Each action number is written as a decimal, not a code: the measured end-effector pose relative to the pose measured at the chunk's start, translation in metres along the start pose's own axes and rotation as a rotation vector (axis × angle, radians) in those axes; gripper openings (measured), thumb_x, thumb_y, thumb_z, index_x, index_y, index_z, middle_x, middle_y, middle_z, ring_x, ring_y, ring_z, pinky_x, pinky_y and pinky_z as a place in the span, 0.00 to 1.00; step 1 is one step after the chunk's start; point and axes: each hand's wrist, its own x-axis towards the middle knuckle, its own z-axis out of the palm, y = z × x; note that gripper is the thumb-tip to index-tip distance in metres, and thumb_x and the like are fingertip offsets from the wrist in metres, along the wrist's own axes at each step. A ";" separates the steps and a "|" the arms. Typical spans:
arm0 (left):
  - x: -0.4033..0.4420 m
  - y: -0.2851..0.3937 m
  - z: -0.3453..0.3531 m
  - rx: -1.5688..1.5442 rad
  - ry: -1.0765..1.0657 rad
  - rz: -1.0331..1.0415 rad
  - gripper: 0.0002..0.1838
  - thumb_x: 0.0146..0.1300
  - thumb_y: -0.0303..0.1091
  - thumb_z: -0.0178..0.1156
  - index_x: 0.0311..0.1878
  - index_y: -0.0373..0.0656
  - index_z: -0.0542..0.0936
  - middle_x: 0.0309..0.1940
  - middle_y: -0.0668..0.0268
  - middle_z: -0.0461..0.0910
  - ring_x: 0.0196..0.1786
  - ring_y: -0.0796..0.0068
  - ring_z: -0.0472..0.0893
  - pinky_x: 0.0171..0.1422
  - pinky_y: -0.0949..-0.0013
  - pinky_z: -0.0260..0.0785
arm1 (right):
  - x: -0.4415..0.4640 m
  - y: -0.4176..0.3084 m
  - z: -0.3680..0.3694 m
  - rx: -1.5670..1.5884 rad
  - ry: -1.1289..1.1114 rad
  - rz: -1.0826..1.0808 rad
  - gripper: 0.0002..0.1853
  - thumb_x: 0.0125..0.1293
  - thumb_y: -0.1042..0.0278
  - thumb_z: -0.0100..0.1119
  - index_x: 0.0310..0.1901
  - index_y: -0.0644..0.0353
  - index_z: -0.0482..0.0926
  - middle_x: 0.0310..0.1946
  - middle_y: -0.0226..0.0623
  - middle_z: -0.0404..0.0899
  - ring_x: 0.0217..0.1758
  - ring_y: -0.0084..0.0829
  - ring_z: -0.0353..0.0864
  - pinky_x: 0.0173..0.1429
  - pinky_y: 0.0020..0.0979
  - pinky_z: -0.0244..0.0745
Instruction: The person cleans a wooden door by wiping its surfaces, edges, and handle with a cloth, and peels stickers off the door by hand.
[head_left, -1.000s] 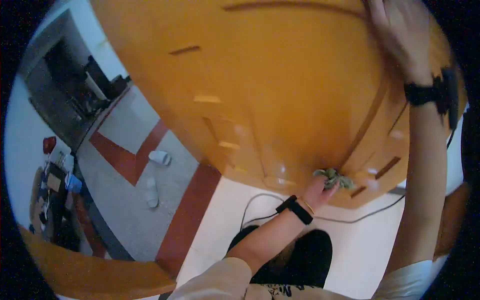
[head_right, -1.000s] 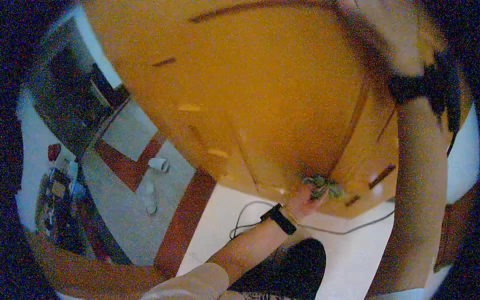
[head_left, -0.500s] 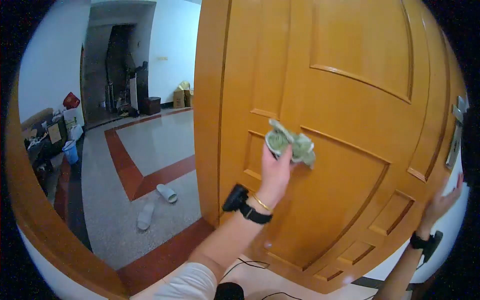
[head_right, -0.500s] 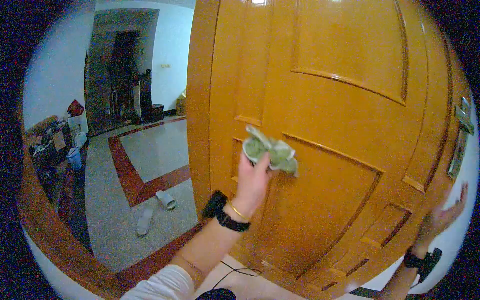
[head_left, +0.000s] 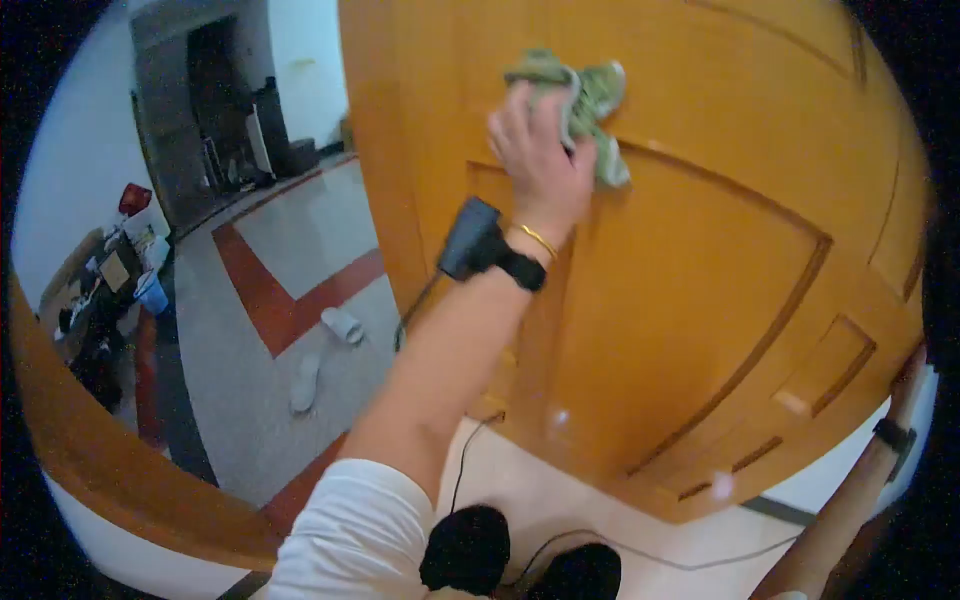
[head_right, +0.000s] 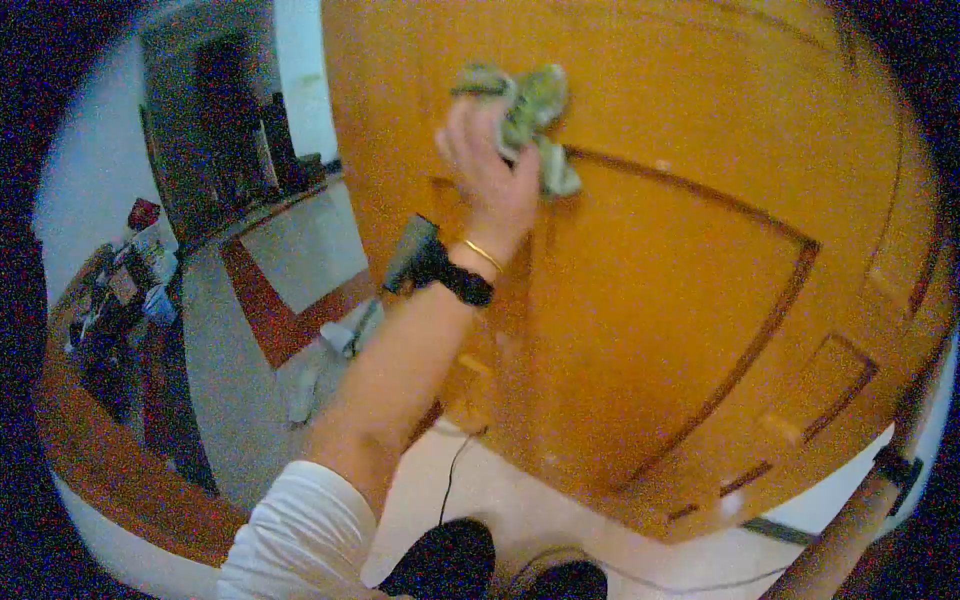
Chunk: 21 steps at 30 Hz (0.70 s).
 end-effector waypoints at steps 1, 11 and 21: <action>0.003 -0.010 0.006 0.002 0.027 0.061 0.30 0.53 0.32 0.67 0.62 0.45 0.73 0.65 0.47 0.68 0.68 0.39 0.65 0.74 0.39 0.53 | -0.002 -0.013 0.007 -0.013 -0.014 -0.023 0.30 0.80 0.53 0.52 0.71 0.71 0.67 0.68 0.54 0.71 0.71 0.47 0.70 0.74 0.42 0.64; -0.040 -0.038 -0.008 0.055 -0.013 0.210 0.26 0.51 0.33 0.67 0.55 0.44 0.76 0.61 0.47 0.68 0.62 0.42 0.67 0.68 0.41 0.57 | -0.037 -0.104 0.060 0.025 -0.122 -0.203 0.31 0.80 0.52 0.50 0.71 0.72 0.67 0.67 0.56 0.73 0.68 0.48 0.72 0.71 0.43 0.66; -0.098 -0.091 -0.024 0.008 0.037 0.229 0.20 0.61 0.28 0.62 0.56 0.37 0.74 0.50 0.54 0.74 0.57 0.55 0.73 0.67 0.54 0.63 | -0.080 -0.118 0.081 0.050 -0.126 -0.279 0.32 0.81 0.50 0.47 0.70 0.73 0.66 0.65 0.58 0.74 0.65 0.50 0.74 0.69 0.44 0.69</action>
